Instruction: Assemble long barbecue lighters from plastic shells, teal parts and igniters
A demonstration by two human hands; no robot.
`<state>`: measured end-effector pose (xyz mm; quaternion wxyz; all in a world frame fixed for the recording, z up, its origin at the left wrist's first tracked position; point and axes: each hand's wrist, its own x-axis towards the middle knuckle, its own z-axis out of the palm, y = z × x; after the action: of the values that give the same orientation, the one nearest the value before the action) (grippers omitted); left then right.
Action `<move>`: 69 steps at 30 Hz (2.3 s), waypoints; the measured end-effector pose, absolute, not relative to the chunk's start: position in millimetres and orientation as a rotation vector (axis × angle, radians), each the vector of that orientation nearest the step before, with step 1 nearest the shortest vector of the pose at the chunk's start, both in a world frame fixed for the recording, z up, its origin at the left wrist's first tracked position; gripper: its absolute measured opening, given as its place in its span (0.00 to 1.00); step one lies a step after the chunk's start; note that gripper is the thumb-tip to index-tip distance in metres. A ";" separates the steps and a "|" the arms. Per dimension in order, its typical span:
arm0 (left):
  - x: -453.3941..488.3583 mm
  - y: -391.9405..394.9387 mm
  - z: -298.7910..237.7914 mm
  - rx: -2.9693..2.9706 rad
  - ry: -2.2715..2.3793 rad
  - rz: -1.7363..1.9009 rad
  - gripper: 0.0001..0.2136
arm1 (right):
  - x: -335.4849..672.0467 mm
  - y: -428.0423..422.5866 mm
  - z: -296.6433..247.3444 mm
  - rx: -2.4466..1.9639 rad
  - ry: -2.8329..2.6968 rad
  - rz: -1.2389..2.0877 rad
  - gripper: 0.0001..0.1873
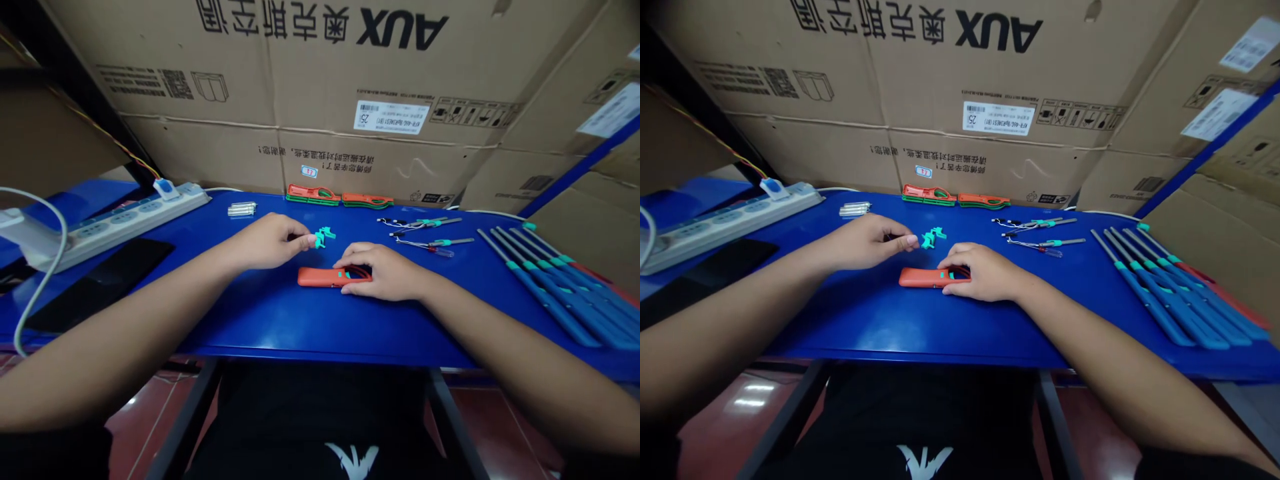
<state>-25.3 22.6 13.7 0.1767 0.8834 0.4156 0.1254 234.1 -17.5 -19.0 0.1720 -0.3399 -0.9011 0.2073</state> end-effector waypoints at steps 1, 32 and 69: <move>-24.4 22.1 12.3 2.520 1.137 0.338 0.20 | 233.6 -16.8 -19.5 -0.968 -2.561 0.587 0.20; -13.8 3.8 10.7 2.630 0.895 0.013 0.14 | 276.8 -13.3 9.3 -1.284 -2.600 0.720 0.18; -1.1 -21.8 -17.0 2.998 1.047 0.601 0.15 | 252.5 -26.4 0.5 -1.252 -2.837 -0.109 0.15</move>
<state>-1.1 -21.8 -17.0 -0.0453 0.9267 0.3235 0.1858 252.5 -26.4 0.5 0.0194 -0.4033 -0.9142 -0.0352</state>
